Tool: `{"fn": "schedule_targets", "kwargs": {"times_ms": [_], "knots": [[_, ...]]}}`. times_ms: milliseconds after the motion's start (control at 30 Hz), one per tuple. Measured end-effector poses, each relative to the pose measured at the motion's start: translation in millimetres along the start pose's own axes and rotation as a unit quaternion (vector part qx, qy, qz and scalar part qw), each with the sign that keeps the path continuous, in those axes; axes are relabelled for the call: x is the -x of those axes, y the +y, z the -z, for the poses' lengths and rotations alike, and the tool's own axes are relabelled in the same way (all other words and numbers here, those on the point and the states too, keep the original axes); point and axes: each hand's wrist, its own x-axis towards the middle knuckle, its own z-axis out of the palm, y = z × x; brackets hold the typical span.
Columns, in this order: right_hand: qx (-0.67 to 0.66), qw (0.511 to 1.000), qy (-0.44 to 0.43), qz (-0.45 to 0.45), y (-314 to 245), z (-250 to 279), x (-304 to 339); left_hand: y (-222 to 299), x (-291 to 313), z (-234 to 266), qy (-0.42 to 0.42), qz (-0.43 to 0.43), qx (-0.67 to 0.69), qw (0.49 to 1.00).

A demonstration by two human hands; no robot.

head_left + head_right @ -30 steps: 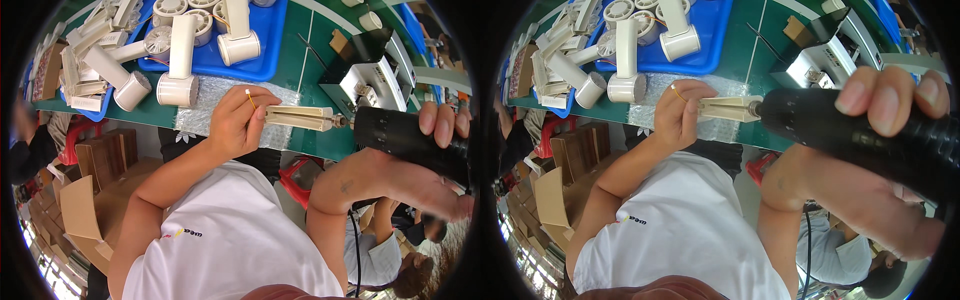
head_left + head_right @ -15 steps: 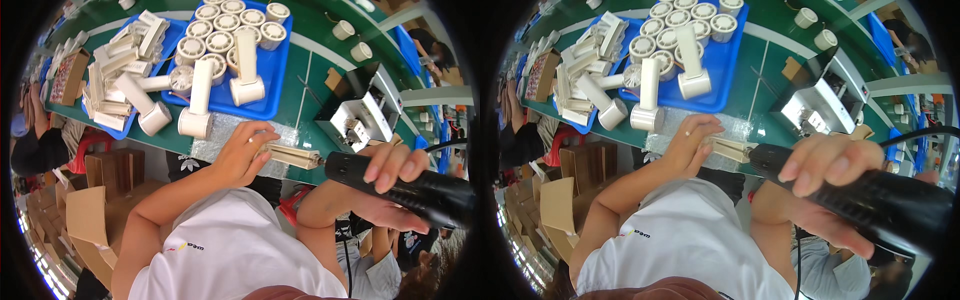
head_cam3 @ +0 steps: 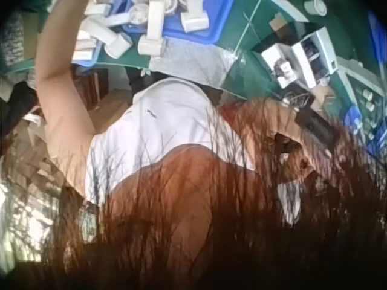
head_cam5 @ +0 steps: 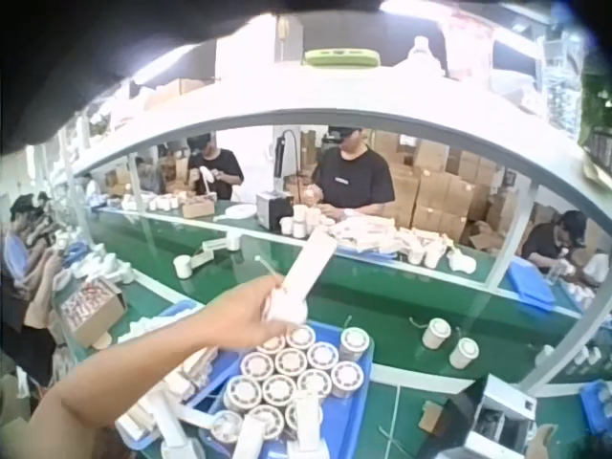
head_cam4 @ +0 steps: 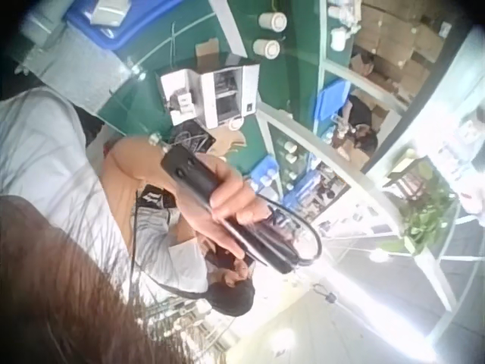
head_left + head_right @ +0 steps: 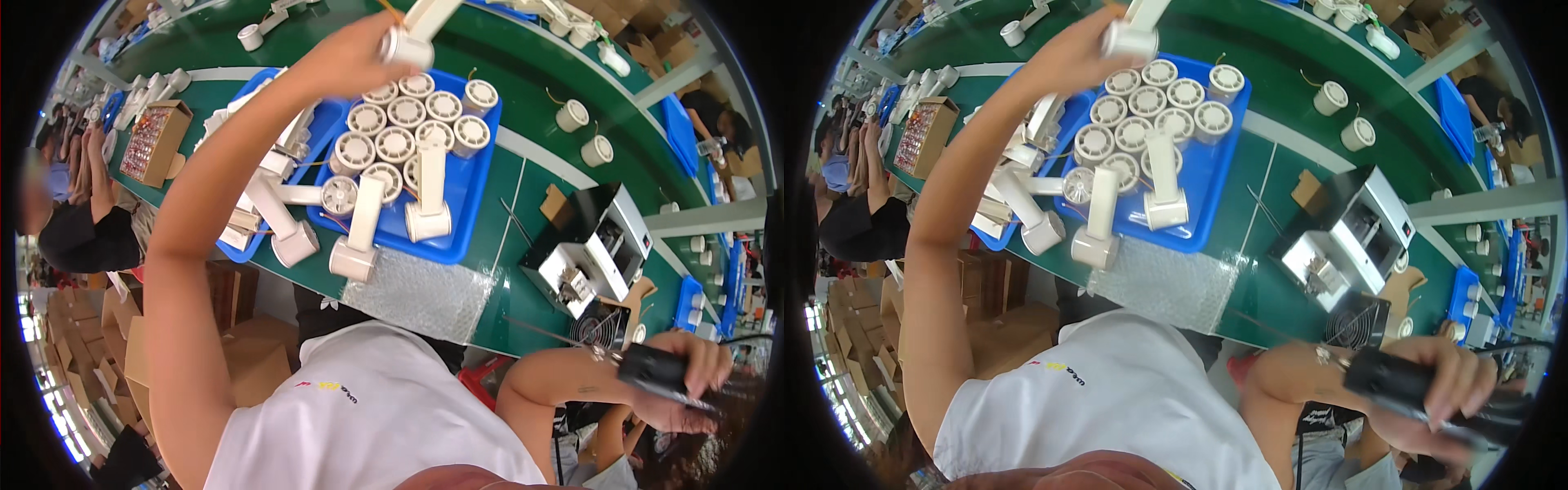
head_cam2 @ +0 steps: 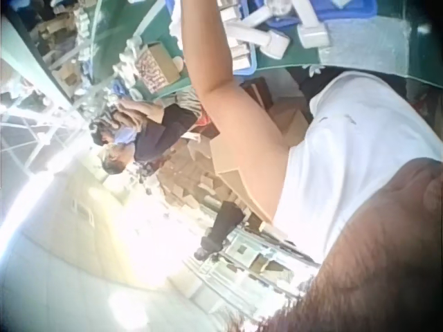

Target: Assembling handheld electric fans by inserting the motor into the plastic housing and securing it with an electric screwdriver.

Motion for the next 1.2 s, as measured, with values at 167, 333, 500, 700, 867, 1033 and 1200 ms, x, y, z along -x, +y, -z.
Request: {"fn": "schedule_targets", "kwargs": {"times_ms": [167, 333, 500, 700, 867, 1033, 1200], "knots": [[0.305, 0.947, -0.097, -0.019, 46.4, 19.1, 22.0, -149.0, -125.5, -72.8, -0.017, 0.076, -0.007, 0.997], [0.334, 0.937, -0.089, -0.051, 36.6, 38.6, 22.1, -89.8, -121.4, -65.4, -0.022, 0.144, -0.237, 0.960], [0.226, 0.962, -0.101, -0.114, 19.5, 43.9, 19.8, 32.7, 73.3, 22.3, -0.103, 0.087, -0.207, 0.969], [0.446, 0.892, 0.051, -0.058, -1.0, 57.9, 1.0, 66.0, 232.2, -60.0, -0.023, 0.163, -0.132, 0.978], [0.610, 0.791, -0.006, 0.033, 50.1, 23.8, -9.2, 75.4, 288.4, -114.0, 0.174, 0.142, 0.088, 0.970], [0.662, 0.734, -0.018, 0.150, 67.7, 6.2, -4.3, 77.9, 295.4, -147.3, 0.238, 0.184, 0.268, 0.915], [0.675, 0.712, -0.057, 0.186, 52.1, 19.2, -5.1, 116.2, 263.1, -139.6, 0.044, 0.023, 0.199, 0.979]]}}
